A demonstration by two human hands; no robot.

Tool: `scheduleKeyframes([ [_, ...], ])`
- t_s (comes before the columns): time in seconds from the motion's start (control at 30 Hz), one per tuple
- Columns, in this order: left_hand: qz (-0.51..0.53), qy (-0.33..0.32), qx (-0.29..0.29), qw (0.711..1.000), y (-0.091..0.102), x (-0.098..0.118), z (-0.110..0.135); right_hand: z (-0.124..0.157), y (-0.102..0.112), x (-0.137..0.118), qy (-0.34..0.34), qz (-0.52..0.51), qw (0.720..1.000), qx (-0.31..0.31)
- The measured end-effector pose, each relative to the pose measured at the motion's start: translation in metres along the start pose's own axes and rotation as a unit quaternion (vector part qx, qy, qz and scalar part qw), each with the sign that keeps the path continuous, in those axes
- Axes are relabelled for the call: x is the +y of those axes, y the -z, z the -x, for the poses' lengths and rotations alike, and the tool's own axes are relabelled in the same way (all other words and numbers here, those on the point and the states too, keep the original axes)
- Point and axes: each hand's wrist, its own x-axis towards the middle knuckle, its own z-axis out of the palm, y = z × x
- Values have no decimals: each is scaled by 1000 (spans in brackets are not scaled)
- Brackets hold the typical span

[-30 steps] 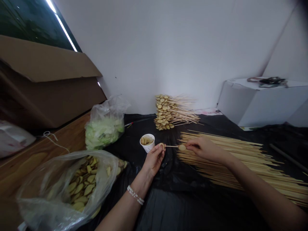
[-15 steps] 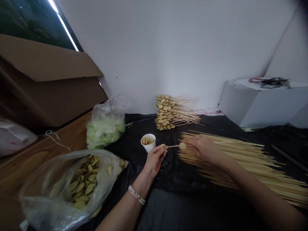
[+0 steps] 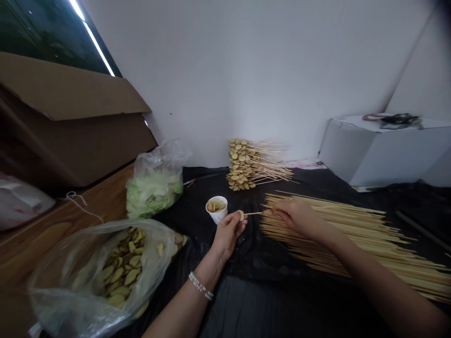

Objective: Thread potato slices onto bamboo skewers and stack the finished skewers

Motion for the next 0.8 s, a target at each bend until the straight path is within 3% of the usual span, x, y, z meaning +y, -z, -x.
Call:
scheduleKeyframes([
  [0.23, 14, 0, 24, 1000, -1, 0, -2, -1, -4, 5, 9, -40, 999, 10],
  [0.4, 10, -5, 30, 1000, 1, -2, -4, 1, -1, -6, 39, 67, 997, 12],
  [0.53, 7, -14, 24, 1000, 3, -3, -6, 4, 1, -15, 8, 125, 992, -19],
  [0.63, 5, -14, 29, 999, 2, -3, -6, 5, 2, -18, -5, 124, 991, -41],
  [0.8, -5, -12, 30, 999, 0, -3, -4, 4, 1, -19, 23, 100, 995, -9],
])
